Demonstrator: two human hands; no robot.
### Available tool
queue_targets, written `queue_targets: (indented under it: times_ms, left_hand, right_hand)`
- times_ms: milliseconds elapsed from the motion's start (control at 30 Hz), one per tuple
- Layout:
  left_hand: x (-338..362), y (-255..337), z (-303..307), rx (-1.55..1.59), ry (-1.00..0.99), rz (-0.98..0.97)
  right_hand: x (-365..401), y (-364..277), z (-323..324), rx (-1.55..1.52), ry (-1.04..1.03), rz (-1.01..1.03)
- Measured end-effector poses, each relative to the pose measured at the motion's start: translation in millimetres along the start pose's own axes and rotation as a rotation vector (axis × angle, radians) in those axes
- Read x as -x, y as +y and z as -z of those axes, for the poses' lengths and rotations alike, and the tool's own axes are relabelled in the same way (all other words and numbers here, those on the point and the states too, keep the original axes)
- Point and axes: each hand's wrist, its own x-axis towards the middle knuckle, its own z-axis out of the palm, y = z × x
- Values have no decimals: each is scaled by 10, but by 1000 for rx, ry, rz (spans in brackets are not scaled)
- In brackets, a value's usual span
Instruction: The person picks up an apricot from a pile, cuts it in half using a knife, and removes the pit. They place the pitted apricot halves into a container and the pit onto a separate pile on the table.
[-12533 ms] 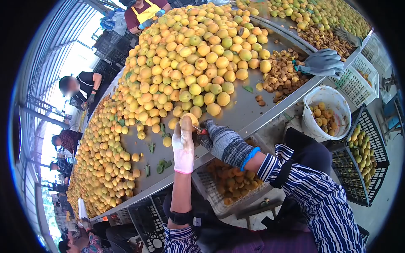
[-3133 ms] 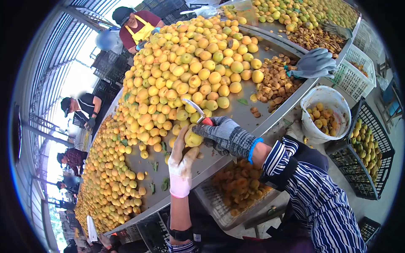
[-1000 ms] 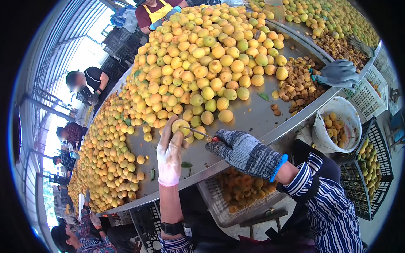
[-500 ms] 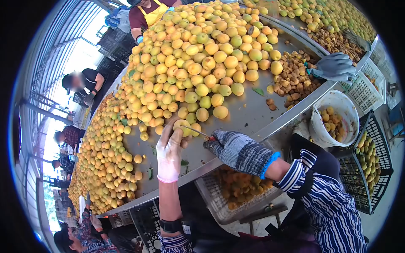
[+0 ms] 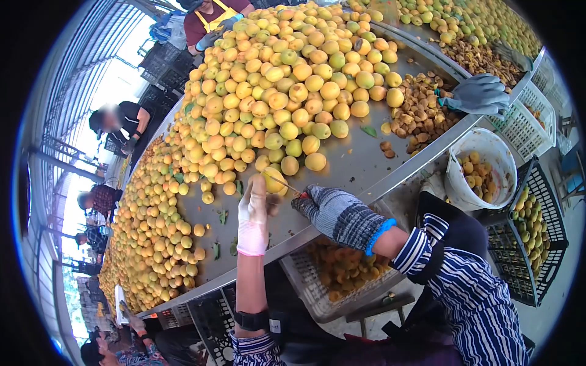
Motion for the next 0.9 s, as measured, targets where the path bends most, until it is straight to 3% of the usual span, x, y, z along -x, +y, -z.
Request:
queue_targets:
  times_ms: [200, 333, 433, 567, 733, 767, 833, 900]
  left_hand:
    - [5, 144, 57, -226, -128, -157]
    - [-17, -16, -60, 238, -66, 104]
    - [-51, -100, -84, 460, -106, 231]
    - [-54, -87, -151, 589, -88, 349]
    - [-62, -94, -166, 645, -60, 430]
    - [-44, -89, -183, 644, -61, 433]
    - [18, -81, -235, 141, 96, 38]
    - [17, -37, -205, 203, 45, 66]
  right_hand:
    - [72, 67, -30, 26, -11, 107]
    - [78, 188, -166, 86, 57, 231]
    - [71, 168, -189, 44, 65, 133]
    - [55, 179, -211, 94, 99, 79]
    - [36, 263, -247, 134, 135, 203]
    - [35, 281, -262, 133, 135, 201]
    - [38, 320, -287, 30, 151, 205]
    - [49, 267, -255, 24, 142, 177]
